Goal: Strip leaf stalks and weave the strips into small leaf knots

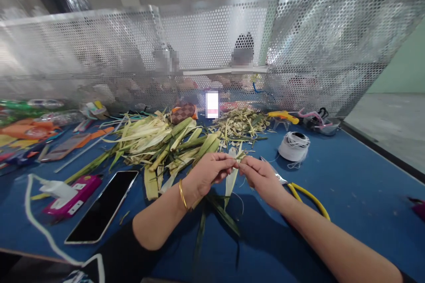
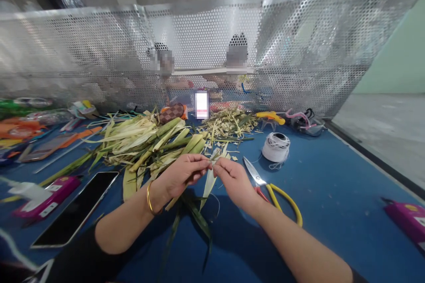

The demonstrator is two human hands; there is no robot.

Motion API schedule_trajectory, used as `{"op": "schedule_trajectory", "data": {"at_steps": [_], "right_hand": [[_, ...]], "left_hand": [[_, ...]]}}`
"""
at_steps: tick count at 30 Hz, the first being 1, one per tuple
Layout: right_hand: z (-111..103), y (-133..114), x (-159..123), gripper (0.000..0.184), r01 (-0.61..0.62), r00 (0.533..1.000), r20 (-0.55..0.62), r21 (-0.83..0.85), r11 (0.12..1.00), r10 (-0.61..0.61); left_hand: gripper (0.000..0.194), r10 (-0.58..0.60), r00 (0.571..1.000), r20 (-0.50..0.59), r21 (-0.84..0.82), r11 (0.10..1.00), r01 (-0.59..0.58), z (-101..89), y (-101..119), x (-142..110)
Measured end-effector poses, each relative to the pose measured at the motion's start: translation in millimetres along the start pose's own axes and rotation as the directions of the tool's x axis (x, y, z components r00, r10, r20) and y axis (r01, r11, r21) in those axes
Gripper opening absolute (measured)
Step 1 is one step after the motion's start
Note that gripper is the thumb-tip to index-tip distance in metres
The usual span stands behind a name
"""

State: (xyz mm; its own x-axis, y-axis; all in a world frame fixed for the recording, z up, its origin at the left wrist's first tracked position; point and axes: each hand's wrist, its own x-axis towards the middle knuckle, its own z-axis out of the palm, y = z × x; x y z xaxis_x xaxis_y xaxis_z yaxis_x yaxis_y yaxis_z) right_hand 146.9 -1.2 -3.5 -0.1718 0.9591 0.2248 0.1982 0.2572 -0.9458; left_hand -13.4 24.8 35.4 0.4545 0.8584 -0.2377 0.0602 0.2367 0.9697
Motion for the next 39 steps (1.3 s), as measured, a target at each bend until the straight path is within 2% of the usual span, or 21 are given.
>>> {"op": "schedule_trajectory", "data": {"at_steps": [3,5,7,10,14,16,19,21,23,25,28,31,33,39], "right_hand": [[5.3,3.0,-2.0,0.031,0.122,0.989,-0.063,-0.207,0.971,-0.137],[4.6,5.3,-1.7,0.031,0.168,0.979,-0.059,-0.327,0.930,-0.197],[1.5,7.6,-0.6,0.032,0.173,0.977,-0.038,-0.449,0.876,-0.212],[-4.4,9.4,1.3,0.030,0.103,0.985,-0.053,-0.571,0.814,-0.162],[-7.2,8.0,1.7,0.014,0.009,0.988,-0.130,-0.518,0.855,-0.089],[-5.6,7.4,1.2,0.012,-0.012,0.985,-0.156,-0.454,0.891,-0.067],[-2.2,8.1,0.6,0.009,0.043,0.994,-0.078,-0.369,0.928,-0.077],[-0.7,9.1,0.5,0.011,0.051,0.997,-0.034,-0.348,0.936,-0.066],[0.0,9.6,0.4,0.013,0.040,0.996,-0.060,-0.383,0.923,-0.068],[0.2,9.7,0.2,0.014,0.077,0.986,-0.099,-0.451,0.889,-0.135],[0.7,10.3,-0.4,0.016,0.145,0.971,-0.088,-0.527,0.837,-0.223],[2.7,12.1,-1.0,0.017,0.126,0.975,-0.081,-0.562,0.818,-0.206],[4.5,13.8,-1.0,0.016,0.090,0.976,-0.115,-0.561,0.823,-0.186],[7.5,19.6,2.2,0.017,0.004,0.966,-0.230,-0.445,0.895,-0.118]], "left_hand": [[0.017,-0.034,0.996,-0.077,-0.056,0.998,0.030,6.3,-4.6,1.7],[0.017,-0.044,0.992,-0.117,-0.089,0.995,0.034,8.7,-7.7,3.4],[0.016,-0.076,0.989,-0.125,-0.151,0.987,0.057,9.8,-11.3,5.8],[0.011,-0.173,0.982,-0.073,-0.296,0.944,0.145,9.9,-16.5,9.4],[0.007,-0.285,0.958,-0.004,-0.444,0.859,0.254,8.4,-21.4,13.1],[0.009,-0.320,0.947,0.020,-0.507,0.813,0.285,6.9,-23.6,15.5],[0.012,-0.347,0.937,0.032,-0.562,0.769,0.304,4.1,-28.8,20.6],[0.014,-0.350,0.936,0.036,-0.575,0.759,0.306,2.7,-33.3,24.3],[0.013,-0.335,0.941,0.051,-0.592,0.748,0.299,2.3,-37.2,26.8],[0.012,-0.320,0.945,0.074,-0.609,0.735,0.297,2.7,-39.4,27.6],[0.012,-0.306,0.947,0.092,-0.623,0.724,0.295,4.2,-39.4,26.7],[0.015,-0.299,0.950,0.087,-0.630,0.722,0.285,5.5,-38.4,25.8],[0.017,-0.291,0.953,0.089,-0.635,0.720,0.279,6.5,-38.4,25.7],[0.015,-0.311,0.948,0.070,-0.621,0.730,0.285,11.1,-38.9,24.5]]}}
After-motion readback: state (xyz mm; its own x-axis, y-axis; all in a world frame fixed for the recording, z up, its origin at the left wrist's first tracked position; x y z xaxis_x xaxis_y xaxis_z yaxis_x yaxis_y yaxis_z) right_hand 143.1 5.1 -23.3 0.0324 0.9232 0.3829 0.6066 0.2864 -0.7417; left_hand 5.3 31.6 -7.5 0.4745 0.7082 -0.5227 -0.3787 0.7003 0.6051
